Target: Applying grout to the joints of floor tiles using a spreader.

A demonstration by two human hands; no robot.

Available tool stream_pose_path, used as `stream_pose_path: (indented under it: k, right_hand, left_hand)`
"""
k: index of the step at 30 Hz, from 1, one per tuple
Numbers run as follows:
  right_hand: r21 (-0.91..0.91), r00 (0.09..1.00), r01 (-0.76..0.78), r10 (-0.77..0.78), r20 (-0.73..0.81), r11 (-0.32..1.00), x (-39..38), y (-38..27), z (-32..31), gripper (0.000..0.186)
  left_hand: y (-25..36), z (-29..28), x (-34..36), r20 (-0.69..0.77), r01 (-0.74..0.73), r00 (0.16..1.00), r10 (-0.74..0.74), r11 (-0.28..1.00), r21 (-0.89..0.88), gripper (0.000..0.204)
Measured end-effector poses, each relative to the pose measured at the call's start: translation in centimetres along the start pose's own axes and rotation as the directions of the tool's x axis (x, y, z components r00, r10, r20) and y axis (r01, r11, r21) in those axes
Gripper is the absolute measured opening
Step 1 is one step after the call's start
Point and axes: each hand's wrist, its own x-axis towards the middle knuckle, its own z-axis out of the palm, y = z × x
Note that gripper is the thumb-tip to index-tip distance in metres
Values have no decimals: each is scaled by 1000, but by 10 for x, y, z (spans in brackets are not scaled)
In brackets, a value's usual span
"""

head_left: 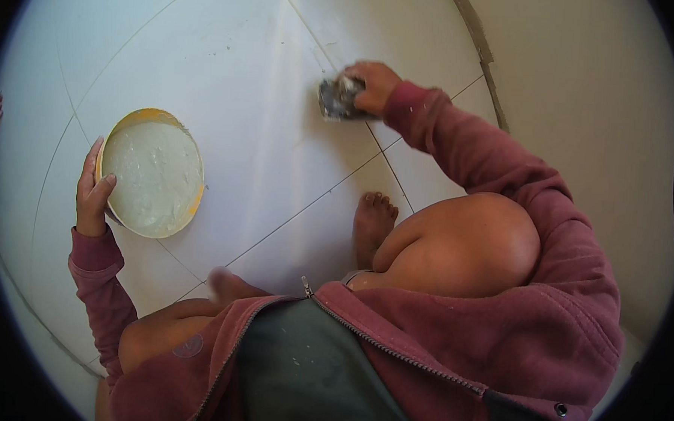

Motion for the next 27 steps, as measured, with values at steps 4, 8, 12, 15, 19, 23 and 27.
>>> stream_pose_path:
  k: [4, 8, 12, 15, 19, 23, 27]
  right_hand:
    - [-191, 1000, 12, -16, -20, 982, 84, -1, -39, 39]
    - [-296, 994, 3, 29, 103, 955, 88, -4, -33, 37]
    - [-264, 970, -48, 109, 218, 963, 16, 15, -12, 36]
    - [-311, 967, -62, 133, 215, 948, -47, 26, 7, 33]
    - [88, 961, -254, 240, 138, 963, -86, 38, 14, 35]
    - [66, 953, -203, 213, -215, 977, -90, 34, 42, 43]
    - [32, 949, -313, 313, -15, 949, -81, 24, 35, 45]
  left_hand:
    - [3, 3, -1, 2, 43, 999, -43, 999, -28, 66]
    - [3, 2, -3, 15, 34, 999, -34, 998, -53, 67]
    - [3, 1, -4, 13, 132, 991, -132, 988, -80, 67]
    - [3, 4, -3, -14, 80, 997, -81, 992, -95, 67]
    - [6, 4, 1, -8, 28, 1000, -28, 999, -36, 67]
    - [3, 3, -4, 38, 33, 999, -32, 999, -32, 68]
    - [-12, 2, -3, -3, 23, 1000, -23, 999, 33, 70]
